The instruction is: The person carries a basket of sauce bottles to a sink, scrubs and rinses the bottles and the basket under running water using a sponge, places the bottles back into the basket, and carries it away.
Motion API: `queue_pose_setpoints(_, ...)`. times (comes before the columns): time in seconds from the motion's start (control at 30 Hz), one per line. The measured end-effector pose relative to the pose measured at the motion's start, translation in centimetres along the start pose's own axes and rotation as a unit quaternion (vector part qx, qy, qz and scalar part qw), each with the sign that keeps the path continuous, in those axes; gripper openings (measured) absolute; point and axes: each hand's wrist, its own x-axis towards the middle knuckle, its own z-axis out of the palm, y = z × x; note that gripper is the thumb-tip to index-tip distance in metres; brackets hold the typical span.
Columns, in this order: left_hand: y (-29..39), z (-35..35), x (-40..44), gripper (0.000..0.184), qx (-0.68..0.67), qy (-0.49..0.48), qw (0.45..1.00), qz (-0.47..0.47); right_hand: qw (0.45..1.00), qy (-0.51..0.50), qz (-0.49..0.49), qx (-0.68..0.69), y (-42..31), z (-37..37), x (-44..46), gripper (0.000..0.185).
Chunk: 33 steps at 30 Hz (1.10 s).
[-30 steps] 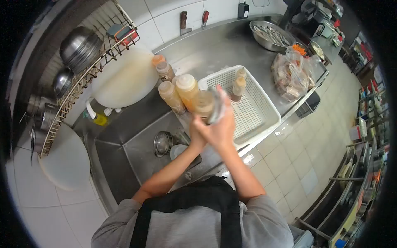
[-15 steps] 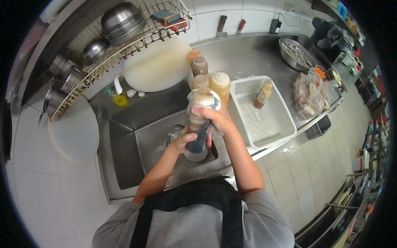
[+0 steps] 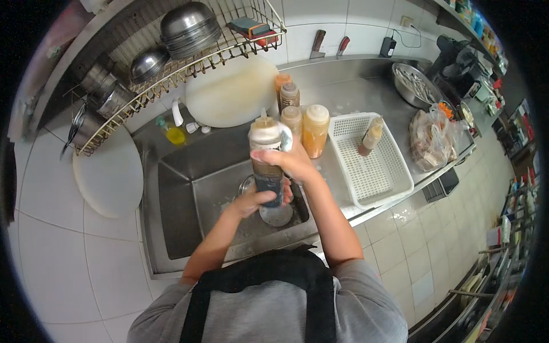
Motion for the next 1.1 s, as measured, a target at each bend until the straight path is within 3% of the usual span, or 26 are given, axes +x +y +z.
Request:
queue_pose_setpoints(0.03,0.5,0.1,-0.1,0.062,0.103,0.05,0.993,0.002,0.996,0.038,-0.033,-0.08,-0.9,0.5,-0.2,0.068)
queue_pose_setpoints(0.1,1.1,0.3,0.2,0.061,0.302,0.146,0.942,0.004,0.984,0.101,-0.1,-0.109,-0.4,2.0,-0.3,0.067)
queue_pose_setpoints(0.17,-0.3,-0.1,1.3,0.062,0.289,0.2,0.936,0.026,0.962,0.143,-0.172,-0.154,2.4,2.6,0.3,0.068)
queue_pose_setpoints(0.23,-0.8,0.0,1.9,0.055,0.294,0.239,0.921,0.091,0.949,0.147,-0.167,-0.223,4.3,2.5,-0.3,0.071)
queue_pose_setpoints(0.37,-1.2,-0.7,2.7,0.049,0.257,0.257,0.931,0.011,0.918,0.182,-0.143,-0.323,8.0,1.6,-2.6,0.07)
queue_pose_setpoints(0.43,-3.5,-2.0,3.5,0.049,0.316,0.208,0.926,-0.016,0.897,0.202,-0.139,-0.367,10.6,0.0,-3.6,0.071)
queue_pose_setpoints(0.5,-6.1,-3.1,4.7,0.055,0.397,0.145,0.906,-0.029,0.89,0.2,-0.07,-0.403,12.1,-2.2,-4.5,0.081)
queue_pose_setpoints(0.53,-7.6,-3.6,5.7,0.067,0.331,0.126,0.935,-0.012,0.88,0.21,-0.059,-0.423,13.0,-3.4,-4.8,0.082)
queue_pose_setpoints(0.63,-10.2,-4.7,8.7,0.074,0.356,0.129,0.925,-0.014,0.858,0.252,-0.057,-0.445,16.0,-6.5,-4.5,0.082)
queue_pose_setpoints(0.67,-11.1,-5.0,10.2,0.072,0.312,0.132,0.94,0.042,0.854,0.263,-0.065,-0.445,16.6,-7.3,-4.1,0.081)
queue_pose_setpoints(0.73,-10.1,-4.1,12.0,0.072,0.35,0.163,0.922,0.033,0.841,0.266,-0.059,-0.468,18.0,-8.8,-2.7,0.076)
queue_pose_setpoints(0.83,-9.9,-2.9,14.2,0.079,0.345,0.214,0.914,0.013,0.871,0.249,-0.032,-0.423,19.6,-10.5,-1.6,0.077)
queue_pose_setpoints(0.87,-10.0,-2.6,14.6,0.083,0.358,0.238,0.903,-0.004,0.858,0.263,-0.038,-0.44,19.9,-10.9,-1.8,0.069)
queue_pose_setpoints(0.97,-10.1,-2.5,15.6,0.094,0.364,0.283,0.886,-0.048,0.873,0.262,-0.006,-0.41,16.9,-11.9,-2.9,0.052)
queue_pose_setpoints(1.0,-10.2,-2.4,15.7,0.094,0.358,0.293,0.885,-0.05,0.872,0.278,-0.037,-0.401,14.6,-12.4,-3.6,0.051)
queue_pose_setpoints(1.1,-10.4,-2.6,15.4,0.096,0.253,0.277,0.926,-0.034,0.837,0.389,-0.112,-0.369,8.4,-15.5,-4.8,0.06)
